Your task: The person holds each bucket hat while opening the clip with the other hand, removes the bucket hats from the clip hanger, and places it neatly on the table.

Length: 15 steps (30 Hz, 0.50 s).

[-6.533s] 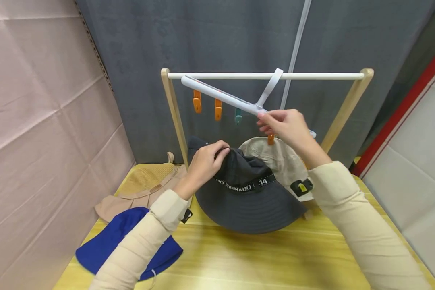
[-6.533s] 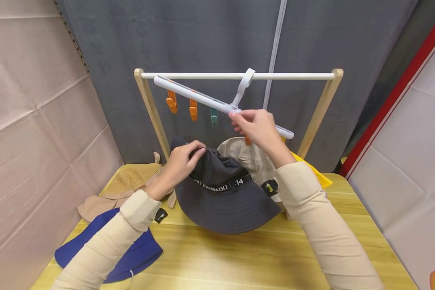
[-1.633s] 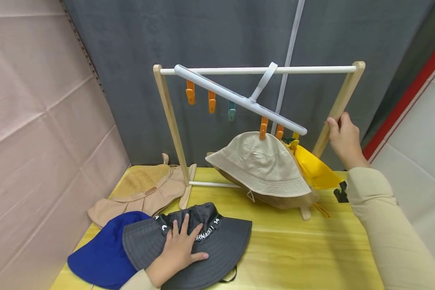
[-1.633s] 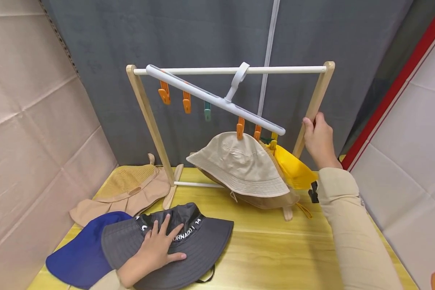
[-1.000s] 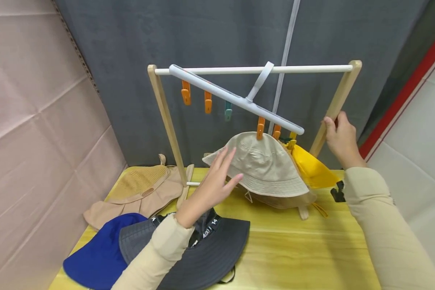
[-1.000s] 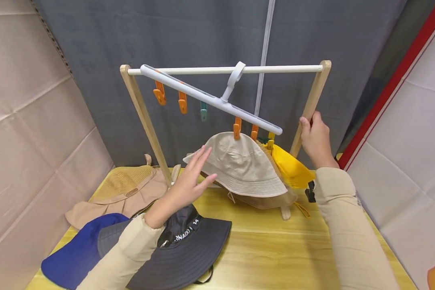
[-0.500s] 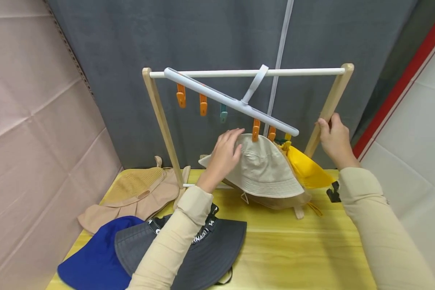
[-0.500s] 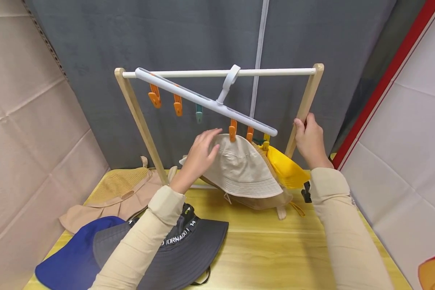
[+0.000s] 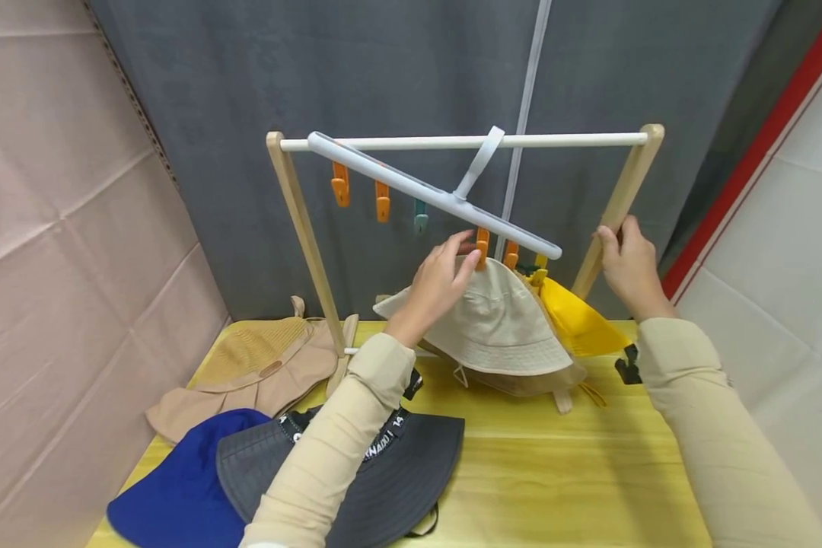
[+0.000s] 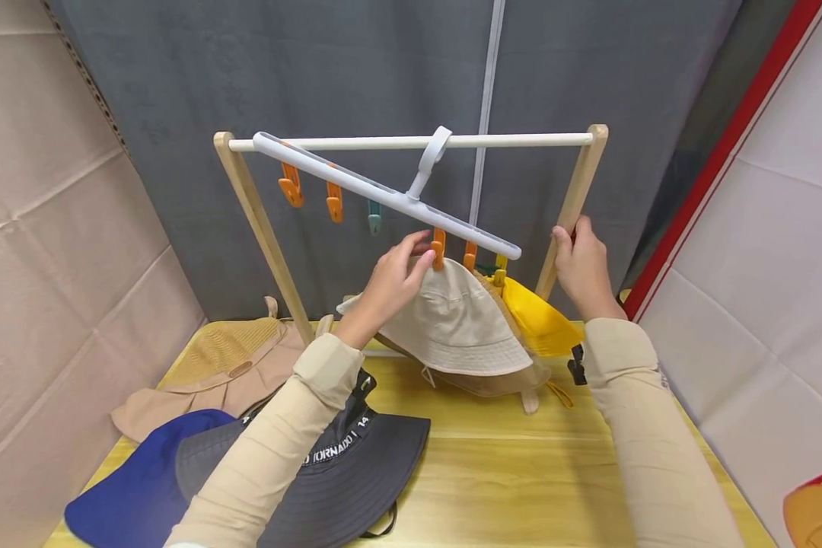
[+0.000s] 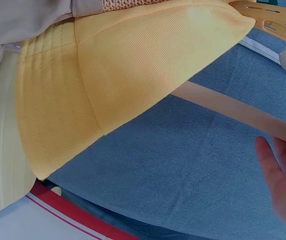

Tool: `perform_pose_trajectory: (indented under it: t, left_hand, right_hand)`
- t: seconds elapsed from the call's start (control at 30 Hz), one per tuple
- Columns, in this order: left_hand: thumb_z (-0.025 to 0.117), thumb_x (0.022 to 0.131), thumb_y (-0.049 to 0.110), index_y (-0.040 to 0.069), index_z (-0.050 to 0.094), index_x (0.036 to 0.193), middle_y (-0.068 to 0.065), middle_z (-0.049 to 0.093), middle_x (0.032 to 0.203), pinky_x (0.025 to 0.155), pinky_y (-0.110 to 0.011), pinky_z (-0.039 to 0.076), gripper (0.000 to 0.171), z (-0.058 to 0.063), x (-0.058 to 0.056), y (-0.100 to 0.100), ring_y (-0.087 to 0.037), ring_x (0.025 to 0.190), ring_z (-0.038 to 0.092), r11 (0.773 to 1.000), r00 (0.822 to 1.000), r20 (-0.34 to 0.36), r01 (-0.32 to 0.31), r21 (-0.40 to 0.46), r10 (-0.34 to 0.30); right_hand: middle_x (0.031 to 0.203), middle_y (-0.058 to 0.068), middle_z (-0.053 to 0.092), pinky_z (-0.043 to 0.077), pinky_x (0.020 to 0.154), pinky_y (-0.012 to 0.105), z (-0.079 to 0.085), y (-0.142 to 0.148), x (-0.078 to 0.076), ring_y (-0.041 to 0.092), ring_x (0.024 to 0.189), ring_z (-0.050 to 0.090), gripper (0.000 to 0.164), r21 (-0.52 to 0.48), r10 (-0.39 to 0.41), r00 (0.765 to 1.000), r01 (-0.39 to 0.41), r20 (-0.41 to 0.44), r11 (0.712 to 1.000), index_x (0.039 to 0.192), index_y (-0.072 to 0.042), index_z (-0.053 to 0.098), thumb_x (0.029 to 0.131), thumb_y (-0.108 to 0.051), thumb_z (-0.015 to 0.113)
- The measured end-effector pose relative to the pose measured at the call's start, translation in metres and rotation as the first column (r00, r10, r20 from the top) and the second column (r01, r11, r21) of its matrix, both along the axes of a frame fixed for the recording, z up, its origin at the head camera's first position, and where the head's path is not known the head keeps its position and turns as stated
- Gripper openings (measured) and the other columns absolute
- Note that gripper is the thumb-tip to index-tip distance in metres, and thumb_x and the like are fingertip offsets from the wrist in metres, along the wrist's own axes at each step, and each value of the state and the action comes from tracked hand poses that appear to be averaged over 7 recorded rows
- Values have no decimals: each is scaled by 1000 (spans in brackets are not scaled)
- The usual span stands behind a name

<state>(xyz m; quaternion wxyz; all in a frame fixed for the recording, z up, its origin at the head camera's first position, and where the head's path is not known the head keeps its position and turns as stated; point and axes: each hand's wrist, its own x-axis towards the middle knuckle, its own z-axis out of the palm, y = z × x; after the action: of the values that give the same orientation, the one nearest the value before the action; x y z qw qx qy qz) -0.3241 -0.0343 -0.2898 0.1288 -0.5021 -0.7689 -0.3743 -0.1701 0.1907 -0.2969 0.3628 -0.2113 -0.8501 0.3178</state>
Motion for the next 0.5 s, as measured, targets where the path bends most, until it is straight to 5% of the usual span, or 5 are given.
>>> perform_pose_trajectory:
  t: [0.23, 0.5]
  left_hand:
    - [49, 97, 30, 3, 50, 129, -12, 63, 120, 95, -27, 46, 42, 14, 0, 12, -20, 110, 61, 998, 980, 191, 50, 40, -57]
    - [53, 95, 27, 3, 52, 126, -13, 62, 119, 95, -28, 46, 39, 18, -1, 14, -22, 109, 61, 995, 950, 298, 85, 46, -95]
  right_hand:
    - [117, 28, 51, 44, 86, 57, 0, -3, -3, 43, 102, 51, 53, 6, -10, 1000, 10, -13, 1000, 127, 5, 34, 100, -39, 26]
    - [126, 28, 46, 39, 94, 59, 5, -1, 3, 43, 111, 46, 60, -60, 17, 999, -14, 49, 998, 134, 2, 30, 99, -46, 26]
